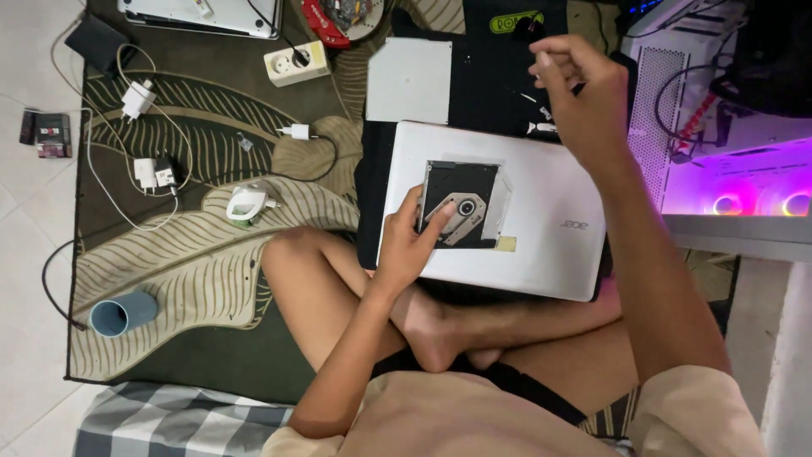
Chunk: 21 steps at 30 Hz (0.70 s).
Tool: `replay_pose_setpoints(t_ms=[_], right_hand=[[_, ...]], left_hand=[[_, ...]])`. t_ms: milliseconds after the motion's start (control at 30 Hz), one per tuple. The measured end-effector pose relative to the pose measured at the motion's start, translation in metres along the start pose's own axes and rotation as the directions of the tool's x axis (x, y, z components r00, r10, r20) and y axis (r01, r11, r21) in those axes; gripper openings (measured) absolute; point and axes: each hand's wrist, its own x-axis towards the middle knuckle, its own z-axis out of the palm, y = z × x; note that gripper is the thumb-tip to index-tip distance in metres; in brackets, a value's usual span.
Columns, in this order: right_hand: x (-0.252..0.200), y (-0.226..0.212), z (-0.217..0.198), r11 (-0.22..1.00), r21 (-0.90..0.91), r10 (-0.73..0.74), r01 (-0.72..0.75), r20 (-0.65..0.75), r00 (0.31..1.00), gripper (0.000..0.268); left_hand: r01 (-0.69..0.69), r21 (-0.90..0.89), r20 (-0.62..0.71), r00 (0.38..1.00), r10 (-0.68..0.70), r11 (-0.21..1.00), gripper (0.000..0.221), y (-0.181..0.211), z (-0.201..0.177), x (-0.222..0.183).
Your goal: Concluding work on a CD drive by cleaning connectors with a brush, connecting ribbon cables, and using a screwdriver to secure parts.
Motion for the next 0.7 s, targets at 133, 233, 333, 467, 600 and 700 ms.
replay_pose_setpoints(t_ms=[133,233,333,467,600,700], right_hand=[[-0.016,0.044,-0.013,0.996,-0.068,0.05,-0.051,-0.017,0.999,0.013],[-0.032,0.076,-0.029,0.986,-0.169,0.005,-0.011,-0.038,0.999,0.013],[-0.042,0.094,-0.043,0.954,-0.299,0.022,-0.017,0.014,1.0,0.012],[-0.04,0.09,-0.042,0.924,-0.381,0.02,0.024,0.112,0.994,0.007],[-0.03,0.084,-0.025,0.865,-0.501,0.104,0.033,0.244,0.964,0.01],[-0.025,0.078,-0.017,0.862,-0.503,0.072,0.055,0.229,0.971,0.009]], left_hand=[[0.017,0.023,0.008,1.0,-0.018,1.0,0.037,0.001,0.0,0.002],[0.049,0.01,0.021,0.999,-0.05,0.999,0.042,0.002,0.0,0.003],[0.046,0.031,-0.037,0.998,-0.045,0.998,0.039,0.003,0.003,0.003],[0.029,0.046,-0.056,0.998,-0.027,0.998,0.036,0.001,0.005,0.002],[-0.006,0.067,-0.069,0.998,0.011,0.998,0.035,0.0,0.006,0.002],[0.032,0.052,-0.062,0.998,-0.029,0.998,0.036,0.001,0.005,0.001]])
